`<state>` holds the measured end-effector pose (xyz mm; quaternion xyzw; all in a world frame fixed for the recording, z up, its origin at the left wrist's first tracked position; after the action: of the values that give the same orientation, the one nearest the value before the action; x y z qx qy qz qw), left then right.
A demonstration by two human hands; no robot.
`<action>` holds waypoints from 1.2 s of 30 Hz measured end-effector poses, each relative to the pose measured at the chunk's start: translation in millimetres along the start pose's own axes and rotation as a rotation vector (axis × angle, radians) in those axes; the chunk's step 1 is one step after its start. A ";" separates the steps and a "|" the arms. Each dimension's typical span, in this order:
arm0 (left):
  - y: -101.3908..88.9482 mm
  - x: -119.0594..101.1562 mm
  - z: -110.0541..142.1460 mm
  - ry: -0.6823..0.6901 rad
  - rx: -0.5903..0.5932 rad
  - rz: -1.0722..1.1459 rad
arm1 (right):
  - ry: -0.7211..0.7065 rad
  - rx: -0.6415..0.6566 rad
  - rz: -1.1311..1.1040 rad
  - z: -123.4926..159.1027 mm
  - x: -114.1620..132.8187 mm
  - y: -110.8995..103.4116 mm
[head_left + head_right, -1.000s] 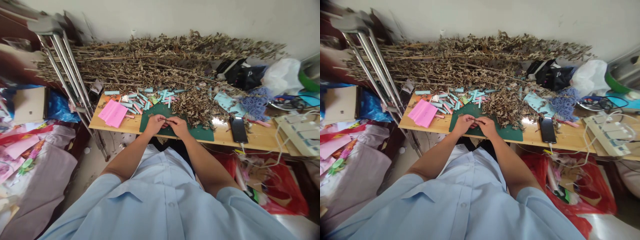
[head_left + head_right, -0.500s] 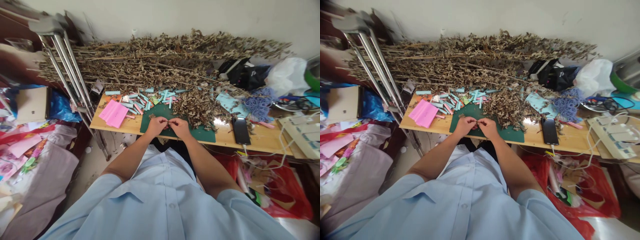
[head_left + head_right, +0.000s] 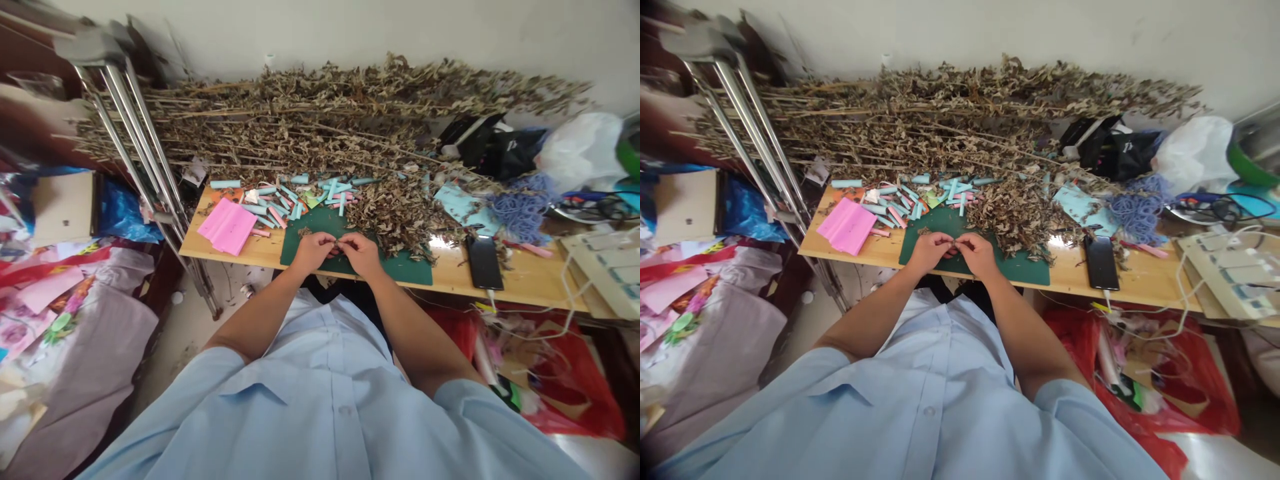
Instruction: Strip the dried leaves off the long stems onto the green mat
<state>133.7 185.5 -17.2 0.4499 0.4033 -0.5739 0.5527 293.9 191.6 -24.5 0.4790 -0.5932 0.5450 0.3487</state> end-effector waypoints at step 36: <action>-3.9 3.4 0.5 0.042 0.044 0.028 | -0.023 -0.004 0.036 0.4 3.2 2.7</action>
<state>129.9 184.4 -20.5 0.4793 0.3960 -0.5653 0.5422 290.5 190.4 -22.4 0.4739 -0.6067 0.5444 0.3330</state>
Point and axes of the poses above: each hand's wrist, its own z-axis away from the middle knuckle, its own y-axis out of the palm, x = y × z, the point moved 2 cm from there along -z, towards the middle knuckle
